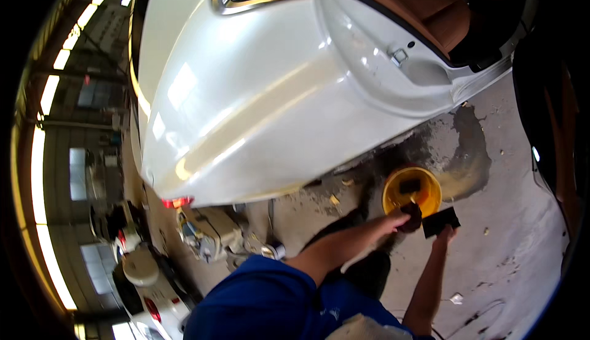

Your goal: The person sands the rear quarter panel of a white car using a sanding block and a cloth. They repeatedly dip the sanding block into a yellow bucket of water and wipe the panel while working around the taillight and wheel arch.

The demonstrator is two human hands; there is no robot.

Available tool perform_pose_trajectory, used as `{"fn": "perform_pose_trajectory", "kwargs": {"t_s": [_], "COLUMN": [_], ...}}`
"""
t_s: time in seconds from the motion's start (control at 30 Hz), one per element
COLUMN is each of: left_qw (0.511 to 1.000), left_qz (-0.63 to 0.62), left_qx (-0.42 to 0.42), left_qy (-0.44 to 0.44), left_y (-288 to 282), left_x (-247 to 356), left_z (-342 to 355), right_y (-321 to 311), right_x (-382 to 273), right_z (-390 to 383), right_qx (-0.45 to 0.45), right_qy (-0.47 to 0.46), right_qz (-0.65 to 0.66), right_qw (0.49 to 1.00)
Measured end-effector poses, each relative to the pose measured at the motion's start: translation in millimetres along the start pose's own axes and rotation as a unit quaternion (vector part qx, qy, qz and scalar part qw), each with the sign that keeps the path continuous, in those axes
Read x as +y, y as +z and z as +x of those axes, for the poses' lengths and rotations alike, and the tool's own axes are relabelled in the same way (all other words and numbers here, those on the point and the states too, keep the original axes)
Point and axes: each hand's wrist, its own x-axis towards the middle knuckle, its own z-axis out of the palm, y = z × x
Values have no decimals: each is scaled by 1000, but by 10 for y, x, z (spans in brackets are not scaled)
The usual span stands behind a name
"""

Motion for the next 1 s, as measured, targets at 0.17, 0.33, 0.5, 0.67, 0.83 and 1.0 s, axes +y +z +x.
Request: {"fn": "perform_pose_trajectory", "kwargs": {"t_s": [0.17, 0.33, 0.5, 0.67, 0.83, 1.0], "left_qw": [996, 986, 977, 977, 990, 968], "left_qz": [-23, -54, -136, -94, -5, -14], "left_qx": [70, 18, -92, -116, -2, 109], "left_qy": [39, 154, 138, 155, 144, 228], "left_y": [399, 784, 1402, 1540, 1353, 1444], "left_x": [-159, 48, -67, -97, -153, -234], "left_z": [-589, -844, -1555, -1416, -1153, -1045], "right_y": [-182, 38, -223, -32, 246, 418], "right_x": [-339, -745, -926, -977, -955, -1337], "right_z": [-325, -349, -369, -205, -682, -979], "right_qx": [-116, -33, -189, -484, -685, -584], "right_qy": [3, 56, 107, -286, 135, 160], "right_qz": [-129, -110, 10, -327, 199, 190], "right_qw": [985, 992, 976, 759, 688, 773]}}
